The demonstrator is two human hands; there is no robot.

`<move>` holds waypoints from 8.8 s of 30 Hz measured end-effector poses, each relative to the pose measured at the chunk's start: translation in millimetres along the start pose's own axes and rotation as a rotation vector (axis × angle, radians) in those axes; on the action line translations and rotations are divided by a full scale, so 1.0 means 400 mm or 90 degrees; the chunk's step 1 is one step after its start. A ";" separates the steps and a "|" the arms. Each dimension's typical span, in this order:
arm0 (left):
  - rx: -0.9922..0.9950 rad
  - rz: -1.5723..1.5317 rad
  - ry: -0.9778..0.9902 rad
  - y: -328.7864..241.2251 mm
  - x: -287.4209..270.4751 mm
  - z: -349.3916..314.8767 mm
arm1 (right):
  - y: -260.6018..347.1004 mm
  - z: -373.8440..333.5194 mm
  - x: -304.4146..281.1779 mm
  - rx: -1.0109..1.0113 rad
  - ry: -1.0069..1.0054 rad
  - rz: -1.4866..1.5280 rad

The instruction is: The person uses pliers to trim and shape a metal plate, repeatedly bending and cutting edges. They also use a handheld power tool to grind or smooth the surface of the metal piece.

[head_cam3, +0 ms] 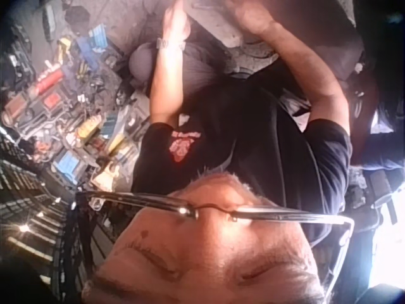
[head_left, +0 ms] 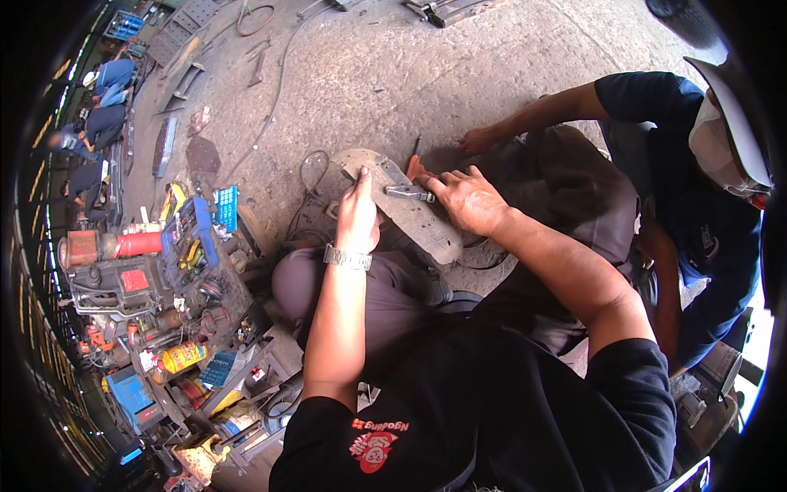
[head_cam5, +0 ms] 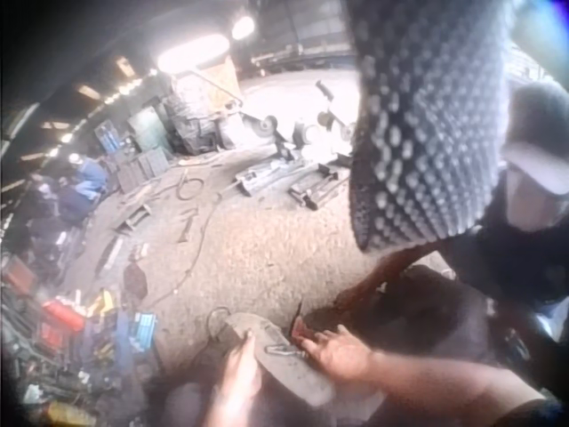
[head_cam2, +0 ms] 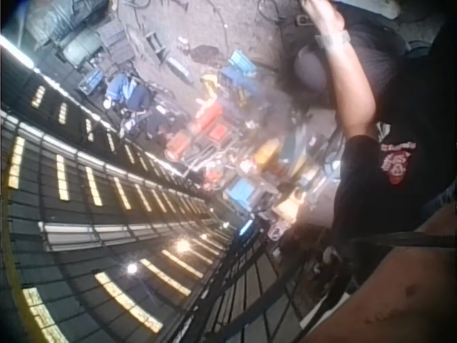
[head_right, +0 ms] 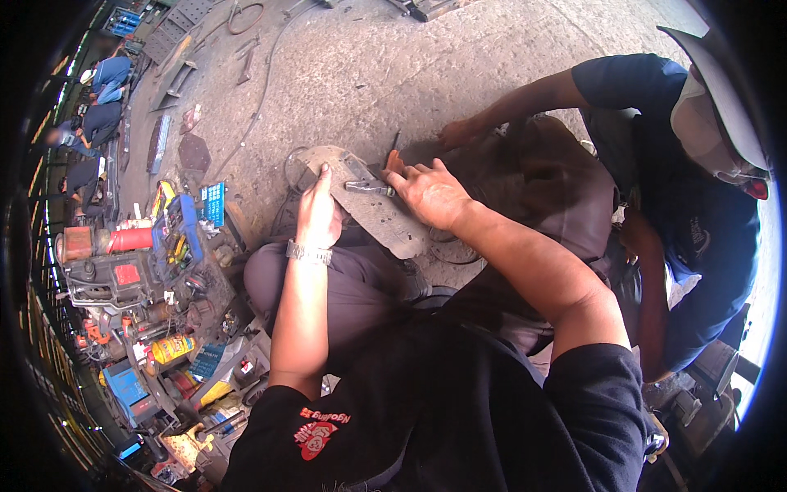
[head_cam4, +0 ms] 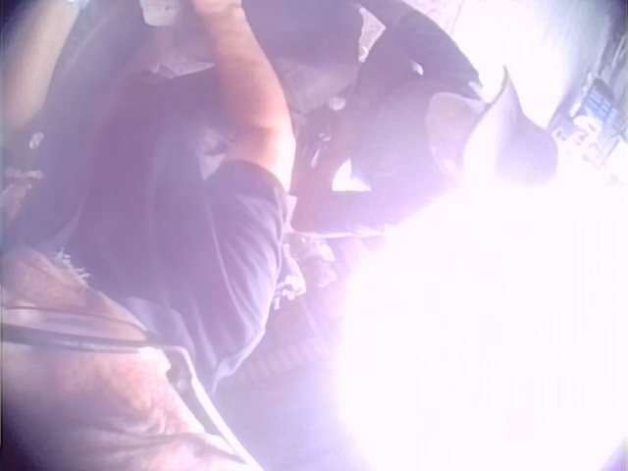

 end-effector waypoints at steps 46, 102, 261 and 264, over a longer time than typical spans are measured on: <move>-0.037 -0.042 -0.022 0.028 -0.016 0.002 | -0.043 0.035 0.013 0.034 0.009 0.229; 0.554 0.510 -0.100 -0.076 0.120 -0.099 | -0.049 0.014 0.079 0.375 -0.057 0.657; 0.173 -0.138 0.132 -0.083 0.091 -0.065 | 0.144 -0.069 -0.052 0.242 0.302 1.303; 0.148 -0.165 0.180 -0.071 0.090 -0.063 | 0.157 -0.072 -0.057 0.216 0.326 1.339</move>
Point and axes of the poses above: each hand's wrist, its own z-axis towards the middle knuckle, its own x-axis out of the palm, y = z × x, the point moved 10 cm from there along z, towards the middle knuckle, and after that the axes turned 7 degrees about -y, right-handed, at the moved point
